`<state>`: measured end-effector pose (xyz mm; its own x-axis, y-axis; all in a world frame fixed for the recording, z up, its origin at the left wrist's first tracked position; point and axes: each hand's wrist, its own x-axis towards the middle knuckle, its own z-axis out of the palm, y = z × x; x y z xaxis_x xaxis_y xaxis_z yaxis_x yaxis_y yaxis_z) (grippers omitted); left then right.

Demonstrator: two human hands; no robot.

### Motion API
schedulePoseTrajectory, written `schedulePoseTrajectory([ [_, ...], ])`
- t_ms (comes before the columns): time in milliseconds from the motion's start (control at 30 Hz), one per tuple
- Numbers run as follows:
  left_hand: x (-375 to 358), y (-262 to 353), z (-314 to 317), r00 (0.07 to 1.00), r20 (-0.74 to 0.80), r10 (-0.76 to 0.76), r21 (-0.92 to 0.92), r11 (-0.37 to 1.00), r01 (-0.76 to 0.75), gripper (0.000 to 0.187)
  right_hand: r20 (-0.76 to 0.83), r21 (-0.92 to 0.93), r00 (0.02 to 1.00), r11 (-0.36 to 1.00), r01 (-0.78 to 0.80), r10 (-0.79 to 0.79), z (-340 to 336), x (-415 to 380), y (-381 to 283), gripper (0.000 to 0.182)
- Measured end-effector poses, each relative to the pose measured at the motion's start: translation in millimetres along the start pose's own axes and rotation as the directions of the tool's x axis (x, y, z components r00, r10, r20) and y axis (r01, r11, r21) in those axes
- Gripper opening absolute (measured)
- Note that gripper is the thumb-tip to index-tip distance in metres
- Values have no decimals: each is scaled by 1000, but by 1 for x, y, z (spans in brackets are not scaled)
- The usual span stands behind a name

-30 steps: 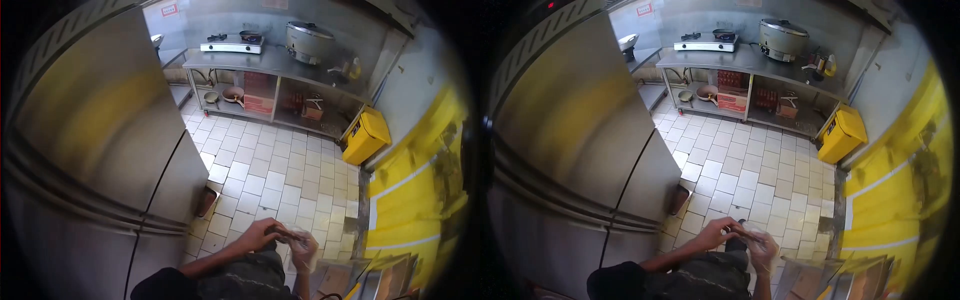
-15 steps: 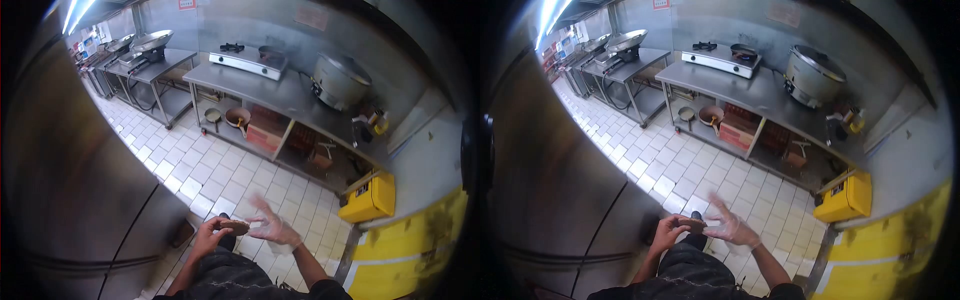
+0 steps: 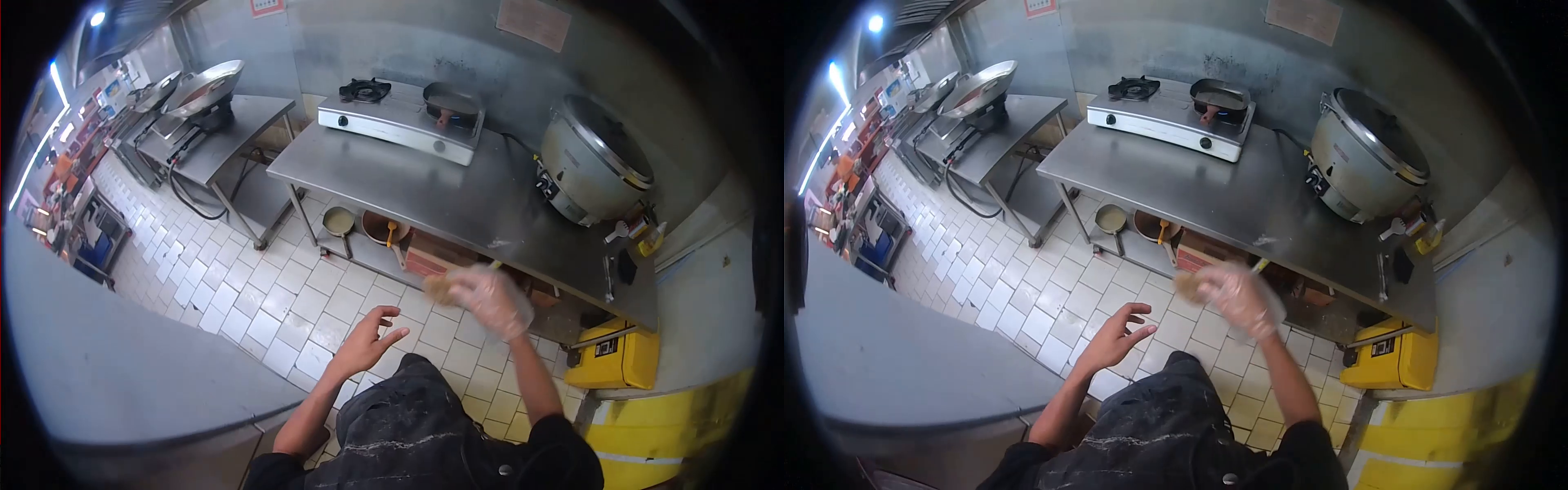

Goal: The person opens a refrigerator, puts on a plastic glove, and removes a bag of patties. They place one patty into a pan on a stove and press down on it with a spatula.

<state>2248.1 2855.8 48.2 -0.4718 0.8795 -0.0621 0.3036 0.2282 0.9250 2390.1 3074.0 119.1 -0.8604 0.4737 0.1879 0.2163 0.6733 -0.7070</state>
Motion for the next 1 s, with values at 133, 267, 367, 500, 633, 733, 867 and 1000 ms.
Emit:
schedulePoseTrajectory([
  [133,90,-81,-12,977,213,16,-252,967,39,44,-169,-185,983,982,33,-65,-56,141,75,20],
  [267,112,-301,30,839,-140,-525,-200,845,495,41,-270,-381,943,921,83,-196,-102,298,138,20],
  [367,49,-450,36,857,-78,-509,77,854,515,34,-208,-470,969,882,18,-131,-125,430,186,21],
  [500,22,-399,16,478,-128,-869,-244,495,834,24,-107,-639,993,769,-34,-45,-120,581,270,19],
  [633,55,-345,22,233,-200,-952,-689,306,657,23,-55,-728,998,685,-30,-15,-99,650,312,17],
  [733,83,-361,34,482,-407,-776,-436,629,644,23,-4,-731,1000,683,6,-14,-85,658,333,17],
  [867,122,-356,24,452,-408,-793,-141,544,827,27,35,-738,997,675,-17,63,-96,640,293,19],
  [1000,122,-382,8,535,-376,-756,-242,638,731,29,-77,-627,991,778,34,-106,-126,606,278,27],
])
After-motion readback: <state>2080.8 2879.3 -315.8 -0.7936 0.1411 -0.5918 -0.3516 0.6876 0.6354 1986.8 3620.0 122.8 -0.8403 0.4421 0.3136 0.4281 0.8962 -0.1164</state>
